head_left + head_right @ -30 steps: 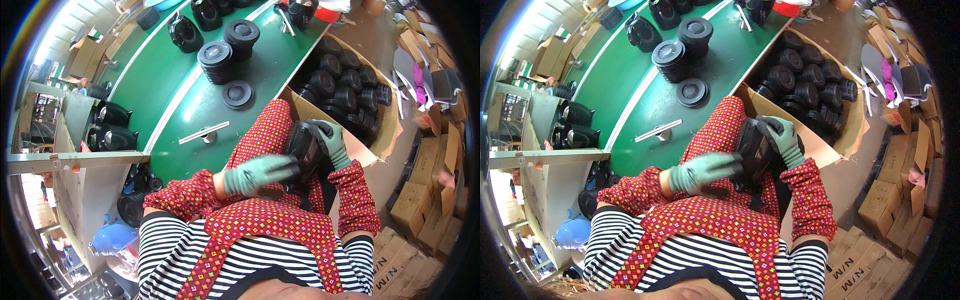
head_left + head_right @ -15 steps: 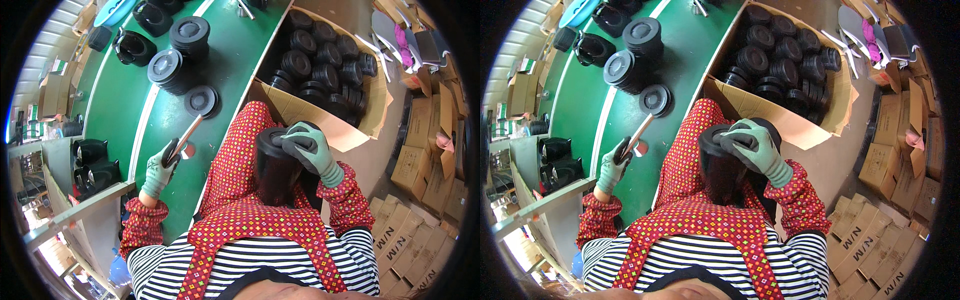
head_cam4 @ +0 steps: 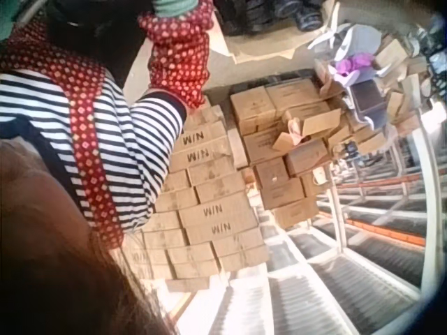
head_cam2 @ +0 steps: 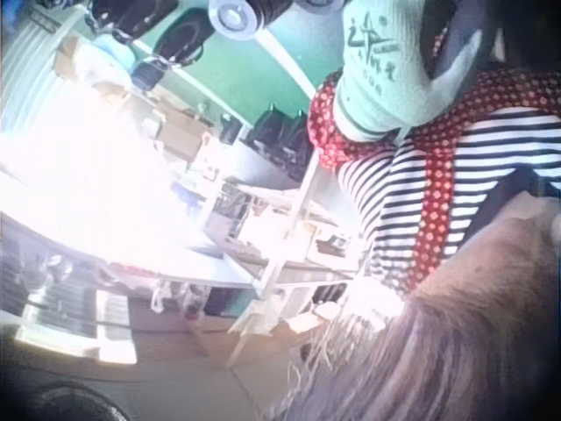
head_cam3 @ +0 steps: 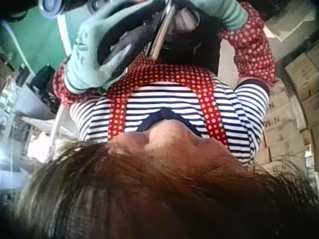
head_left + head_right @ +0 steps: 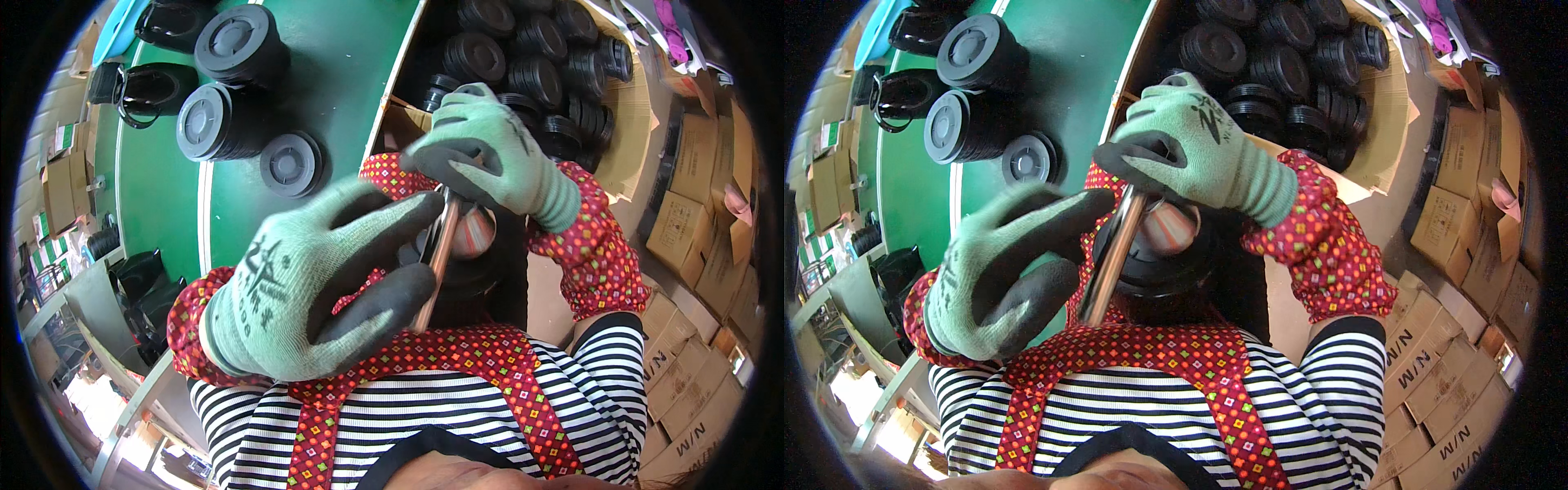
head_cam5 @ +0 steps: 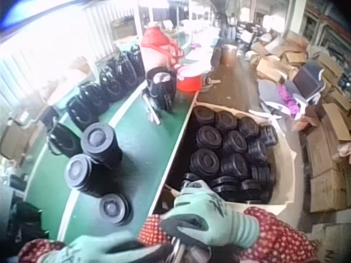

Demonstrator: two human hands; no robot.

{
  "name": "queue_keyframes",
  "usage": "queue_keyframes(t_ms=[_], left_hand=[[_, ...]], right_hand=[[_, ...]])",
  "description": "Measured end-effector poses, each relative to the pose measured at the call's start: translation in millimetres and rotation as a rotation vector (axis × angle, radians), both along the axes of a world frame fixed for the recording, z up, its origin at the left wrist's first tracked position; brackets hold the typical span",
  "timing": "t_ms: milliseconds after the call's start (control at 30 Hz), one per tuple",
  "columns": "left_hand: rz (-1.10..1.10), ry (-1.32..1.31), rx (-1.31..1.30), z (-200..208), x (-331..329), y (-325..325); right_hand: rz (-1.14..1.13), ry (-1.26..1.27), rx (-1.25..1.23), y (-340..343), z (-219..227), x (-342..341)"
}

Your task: The person assembles black kettles by inserting a metal inner liner into the kettle body and then screwing on a black lid. The person handles each kettle one at a time, places the finished units on a green workbench, and repeats the process.

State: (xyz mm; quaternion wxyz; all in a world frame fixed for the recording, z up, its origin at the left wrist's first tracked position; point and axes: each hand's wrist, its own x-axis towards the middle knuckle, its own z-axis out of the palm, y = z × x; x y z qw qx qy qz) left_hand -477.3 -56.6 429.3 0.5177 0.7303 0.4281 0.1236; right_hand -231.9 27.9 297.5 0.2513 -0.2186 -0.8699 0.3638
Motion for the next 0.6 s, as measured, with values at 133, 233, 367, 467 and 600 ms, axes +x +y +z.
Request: queue_keyframes(t_ms=[133,233,367,467,600], left_hand=[[-0.159,-0.28,0.362,-36,24,26],[-0.29,-0.466,0.274,-56,63,19],[-0.258,-0.038,0.367,-58,113,-5],[-0.097,0.075,0.406,-68,123,-19],[-0.31,-0.39,0.377,-58,85,-15]], right_hand=[[0.108,0.374,-0.42,-4,-77,-1],[0.158,0.41,-0.429,-18,-114,-15],[0.311,0.594,-0.9,-20,-76,-38],[0.462,0.543,-1.191,-23,-65,-50],[0.13,0.406,-0.673,-41,-53,-16]])
